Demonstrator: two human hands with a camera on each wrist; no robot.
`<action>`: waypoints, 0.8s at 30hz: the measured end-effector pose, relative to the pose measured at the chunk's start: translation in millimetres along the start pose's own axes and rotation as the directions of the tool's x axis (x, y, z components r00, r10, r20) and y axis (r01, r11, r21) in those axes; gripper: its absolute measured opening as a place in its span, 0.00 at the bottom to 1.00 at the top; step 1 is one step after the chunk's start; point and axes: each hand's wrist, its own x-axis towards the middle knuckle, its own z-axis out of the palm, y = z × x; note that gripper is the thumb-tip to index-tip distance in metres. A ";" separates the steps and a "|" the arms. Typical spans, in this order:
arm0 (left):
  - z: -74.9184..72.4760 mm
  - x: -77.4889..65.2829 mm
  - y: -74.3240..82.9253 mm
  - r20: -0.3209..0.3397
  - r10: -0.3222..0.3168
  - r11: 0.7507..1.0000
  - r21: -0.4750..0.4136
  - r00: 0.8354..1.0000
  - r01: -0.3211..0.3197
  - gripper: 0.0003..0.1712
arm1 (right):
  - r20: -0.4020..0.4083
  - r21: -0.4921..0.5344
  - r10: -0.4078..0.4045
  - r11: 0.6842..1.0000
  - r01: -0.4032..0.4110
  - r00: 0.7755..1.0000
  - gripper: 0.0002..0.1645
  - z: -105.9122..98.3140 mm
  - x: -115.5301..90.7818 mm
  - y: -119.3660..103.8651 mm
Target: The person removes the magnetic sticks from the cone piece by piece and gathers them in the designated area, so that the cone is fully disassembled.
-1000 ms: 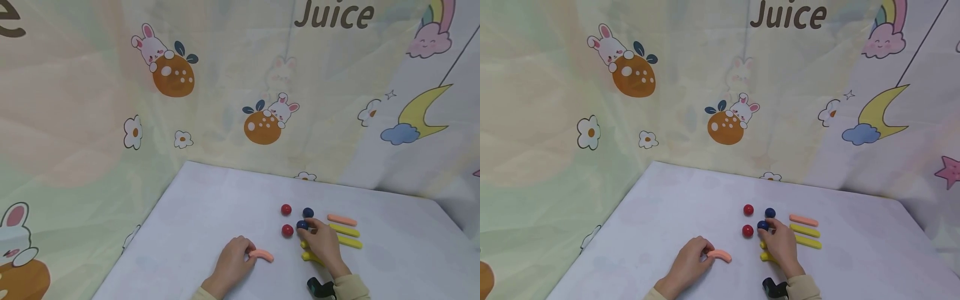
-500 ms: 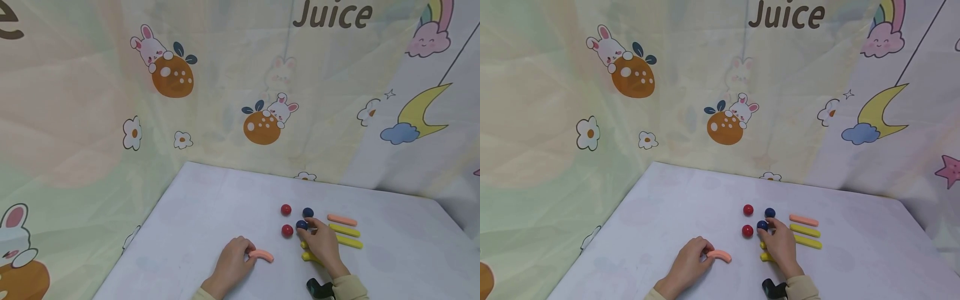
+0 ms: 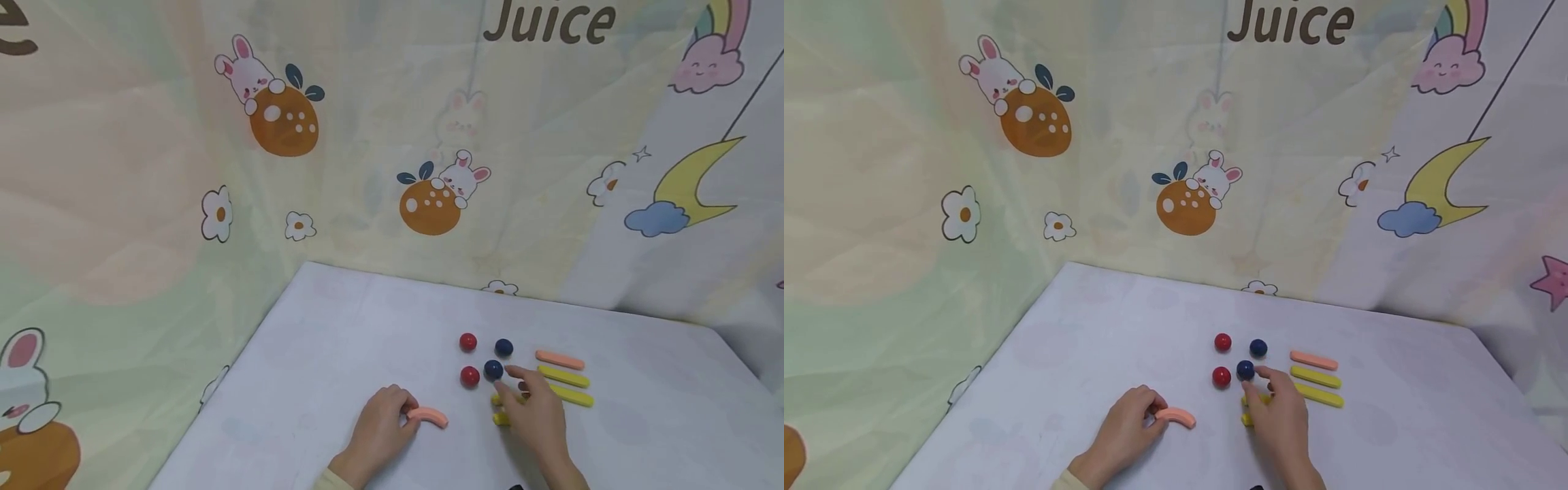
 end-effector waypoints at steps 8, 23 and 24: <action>-2.0 -0.7 2.5 -0.003 0.027 0.999 -0.017 1.000 -0.027 0.10 | 0.151 -0.012 -0.027 0.999 0.029 0.988 0.13 24.0 -49.5 -22.0; -5.2 0.5 -0.5 0.030 -0.116 0.980 -0.162 0.993 0.119 0.07 | 0.178 -0.095 -0.069 0.992 0.087 0.982 0.12 47.3 -57.6 -19.1; -5.7 1.1 -1.1 0.009 -0.132 0.977 -0.165 0.991 0.132 0.07 | 0.173 -0.097 -0.057 0.993 0.074 0.983 0.12 46.4 -57.8 -18.8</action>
